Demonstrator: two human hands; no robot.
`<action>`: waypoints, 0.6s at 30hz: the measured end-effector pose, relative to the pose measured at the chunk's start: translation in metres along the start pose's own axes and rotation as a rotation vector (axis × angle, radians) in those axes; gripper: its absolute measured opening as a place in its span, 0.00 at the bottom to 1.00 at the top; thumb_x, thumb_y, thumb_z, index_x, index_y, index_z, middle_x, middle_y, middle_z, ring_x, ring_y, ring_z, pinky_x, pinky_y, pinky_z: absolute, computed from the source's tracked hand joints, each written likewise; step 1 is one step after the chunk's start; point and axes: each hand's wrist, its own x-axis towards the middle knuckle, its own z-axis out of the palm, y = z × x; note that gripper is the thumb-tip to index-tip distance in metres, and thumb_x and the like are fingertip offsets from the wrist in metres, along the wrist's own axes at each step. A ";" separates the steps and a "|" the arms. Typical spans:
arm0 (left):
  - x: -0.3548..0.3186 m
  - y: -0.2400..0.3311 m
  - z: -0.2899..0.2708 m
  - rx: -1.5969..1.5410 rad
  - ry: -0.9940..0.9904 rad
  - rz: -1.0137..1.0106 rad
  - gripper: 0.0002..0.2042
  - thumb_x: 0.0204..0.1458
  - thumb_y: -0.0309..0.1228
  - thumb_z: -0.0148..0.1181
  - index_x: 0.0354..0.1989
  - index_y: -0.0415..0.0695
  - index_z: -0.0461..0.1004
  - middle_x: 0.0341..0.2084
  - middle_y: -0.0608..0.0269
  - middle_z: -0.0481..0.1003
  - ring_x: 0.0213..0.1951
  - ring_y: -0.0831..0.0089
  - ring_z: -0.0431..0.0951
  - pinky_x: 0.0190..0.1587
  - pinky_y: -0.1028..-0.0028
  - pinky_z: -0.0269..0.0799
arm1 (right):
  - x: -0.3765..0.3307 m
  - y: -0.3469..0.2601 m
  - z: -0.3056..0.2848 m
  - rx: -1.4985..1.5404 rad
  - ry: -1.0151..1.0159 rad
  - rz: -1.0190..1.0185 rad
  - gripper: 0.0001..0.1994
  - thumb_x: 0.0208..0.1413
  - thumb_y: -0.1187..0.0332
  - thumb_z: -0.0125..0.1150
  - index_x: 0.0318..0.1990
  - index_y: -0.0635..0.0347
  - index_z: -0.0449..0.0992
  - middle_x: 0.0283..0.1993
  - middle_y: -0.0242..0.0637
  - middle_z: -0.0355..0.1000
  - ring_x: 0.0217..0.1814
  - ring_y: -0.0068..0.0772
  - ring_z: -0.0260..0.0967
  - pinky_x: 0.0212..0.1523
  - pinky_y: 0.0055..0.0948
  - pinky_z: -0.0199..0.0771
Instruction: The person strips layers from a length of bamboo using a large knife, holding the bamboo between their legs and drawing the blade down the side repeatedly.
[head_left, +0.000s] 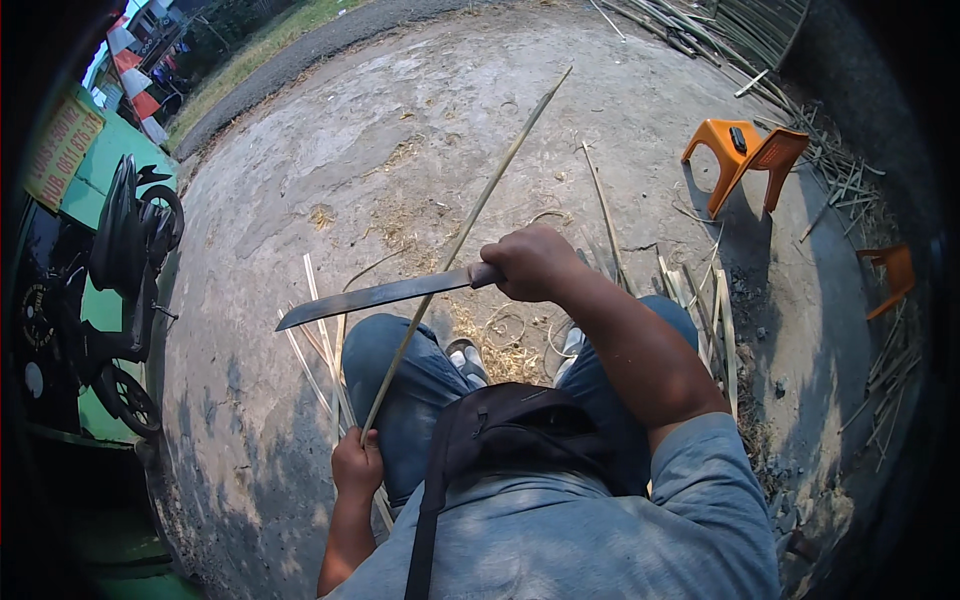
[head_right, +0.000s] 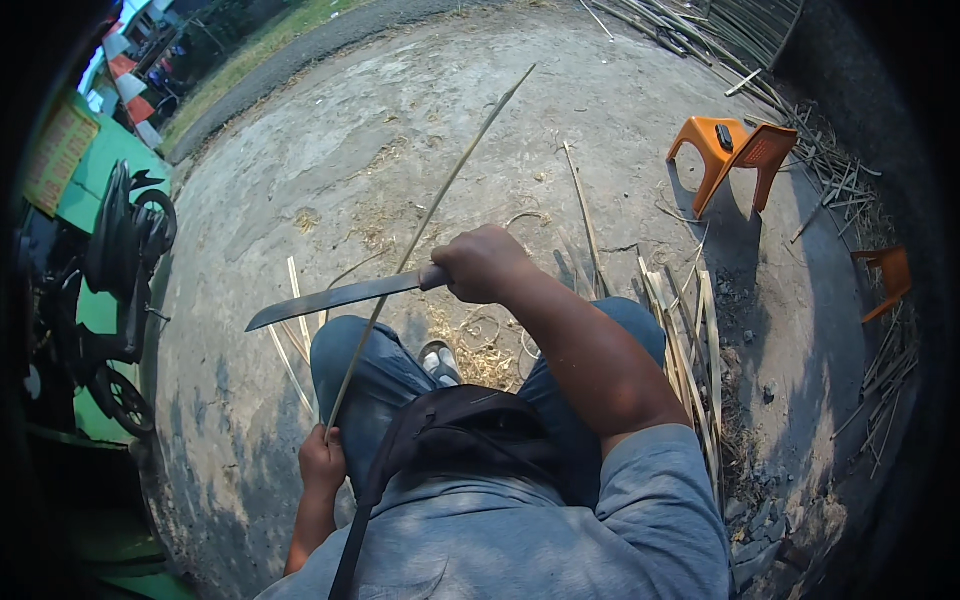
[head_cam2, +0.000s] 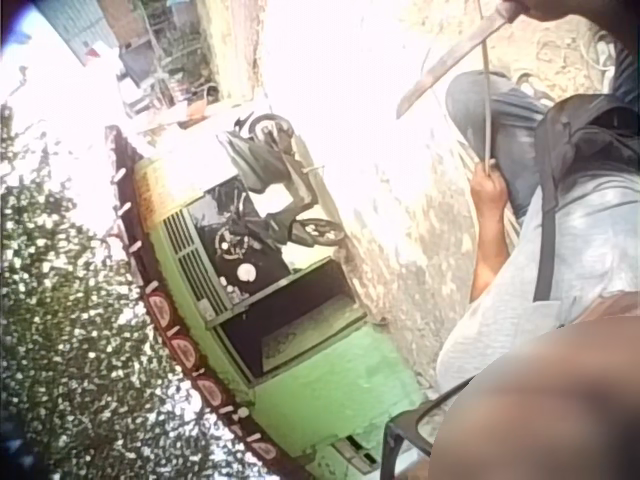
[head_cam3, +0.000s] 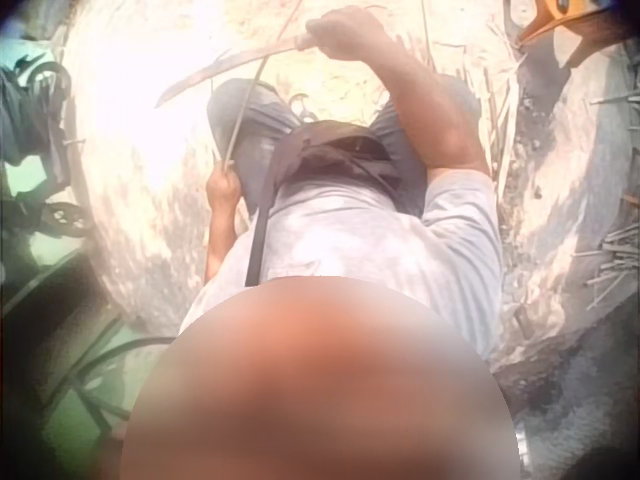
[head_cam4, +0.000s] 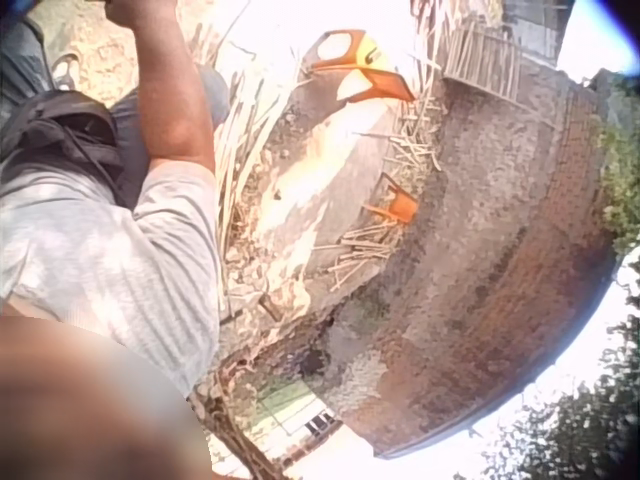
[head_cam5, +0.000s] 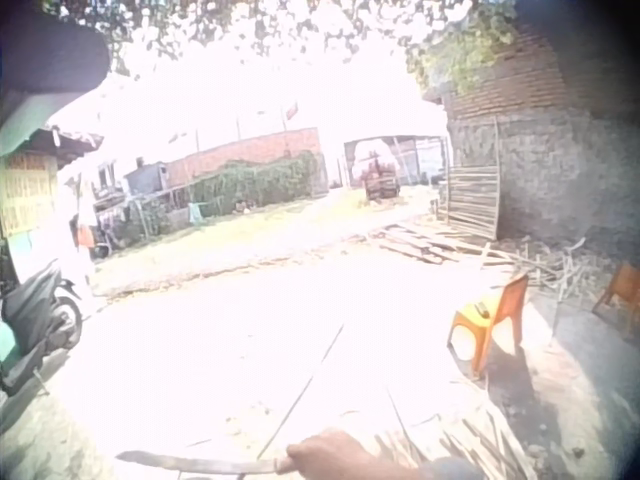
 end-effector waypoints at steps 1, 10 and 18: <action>0.000 -0.001 0.000 0.001 0.001 -0.001 0.28 0.69 0.56 0.50 0.28 0.40 0.70 0.24 0.40 0.74 0.32 0.32 0.77 0.33 0.43 0.69 | 0.000 0.001 -0.001 0.001 0.005 -0.004 0.06 0.51 0.63 0.66 0.37 0.46 0.83 0.35 0.37 0.82 0.41 0.47 0.82 0.42 0.48 0.81; 0.000 0.002 -0.004 -0.025 -0.009 0.017 0.29 0.69 0.57 0.49 0.29 0.39 0.70 0.24 0.41 0.74 0.32 0.32 0.76 0.33 0.44 0.69 | -0.008 0.057 -0.002 0.183 0.196 0.355 0.08 0.58 0.61 0.67 0.43 0.47 0.84 0.38 0.44 0.83 0.41 0.52 0.81 0.42 0.48 0.79; 0.000 0.003 -0.005 -0.034 -0.015 0.025 0.29 0.70 0.56 0.49 0.29 0.39 0.70 0.25 0.40 0.74 0.32 0.32 0.76 0.33 0.45 0.69 | -0.004 0.041 -0.001 0.300 0.179 0.304 0.09 0.59 0.60 0.69 0.45 0.47 0.85 0.38 0.44 0.83 0.40 0.53 0.81 0.43 0.47 0.79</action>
